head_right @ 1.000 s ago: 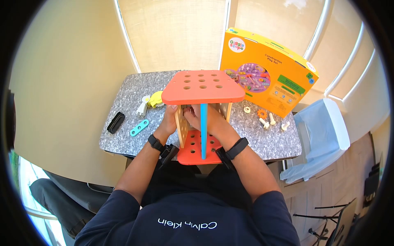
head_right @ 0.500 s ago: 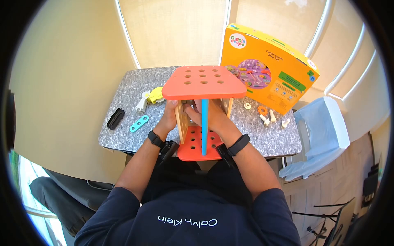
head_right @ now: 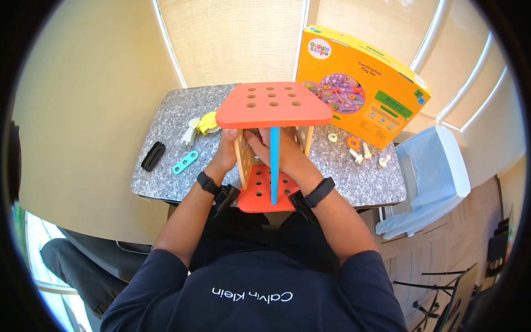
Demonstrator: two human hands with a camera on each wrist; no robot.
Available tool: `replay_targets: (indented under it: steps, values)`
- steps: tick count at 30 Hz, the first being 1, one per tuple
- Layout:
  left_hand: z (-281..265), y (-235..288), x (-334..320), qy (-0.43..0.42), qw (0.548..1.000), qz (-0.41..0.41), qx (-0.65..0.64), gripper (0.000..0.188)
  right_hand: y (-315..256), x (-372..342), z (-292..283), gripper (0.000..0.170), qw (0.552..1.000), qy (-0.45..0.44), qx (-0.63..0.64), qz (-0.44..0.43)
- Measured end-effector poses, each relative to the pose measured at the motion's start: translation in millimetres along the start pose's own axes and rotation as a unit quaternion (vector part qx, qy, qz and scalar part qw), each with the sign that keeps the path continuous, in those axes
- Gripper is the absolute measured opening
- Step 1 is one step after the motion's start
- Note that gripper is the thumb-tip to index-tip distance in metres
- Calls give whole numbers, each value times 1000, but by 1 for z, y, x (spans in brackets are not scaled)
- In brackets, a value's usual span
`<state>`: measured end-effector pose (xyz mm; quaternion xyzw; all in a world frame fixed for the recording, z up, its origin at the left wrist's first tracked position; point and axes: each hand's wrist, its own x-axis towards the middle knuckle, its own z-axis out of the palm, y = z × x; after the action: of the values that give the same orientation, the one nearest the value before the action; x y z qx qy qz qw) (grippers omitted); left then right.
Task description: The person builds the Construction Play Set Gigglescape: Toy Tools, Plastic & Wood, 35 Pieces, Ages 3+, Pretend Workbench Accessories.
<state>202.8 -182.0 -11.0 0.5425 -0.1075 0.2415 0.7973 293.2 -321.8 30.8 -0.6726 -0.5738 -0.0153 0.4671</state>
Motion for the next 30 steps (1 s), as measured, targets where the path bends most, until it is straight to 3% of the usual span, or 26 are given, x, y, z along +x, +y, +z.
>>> replay_targets:
  steps: [2,4,6,10,14,16,18,20,22,25,30]
  values:
    - [-3,-4,1,1,1000,3,-1,70,-5,1,0,25,1000,-12,-9,12]
    - [-1,-1,2,4,1000,7,-2,68,-10,3,-1,24,982,-46,128,132]
    - [7,15,0,-48,998,-23,-18,65,-4,6,3,27,972,-48,169,154]
    - [0,1,0,-14,1000,-13,16,71,-9,7,5,32,940,-47,259,216]
    - [-1,-2,-2,-15,999,-31,-19,62,-9,7,8,31,918,-33,324,228]
    - [-1,-3,-1,-11,999,-32,-23,62,-13,8,8,28,880,-10,403,252]
    - [3,-4,0,25,999,32,26,61,-16,10,14,29,887,11,399,233]
    - [5,-2,-2,29,999,24,19,62,-14,10,15,30,894,34,393,213]
    - [5,-1,-3,33,999,18,12,62,-9,9,14,32,866,-7,421,270]
    - [1,-2,-3,20,1000,13,9,63,-7,8,16,33,858,-11,436,271]
    - [-7,-3,0,5,999,0,38,64,-14,8,6,34,878,-27,370,303]
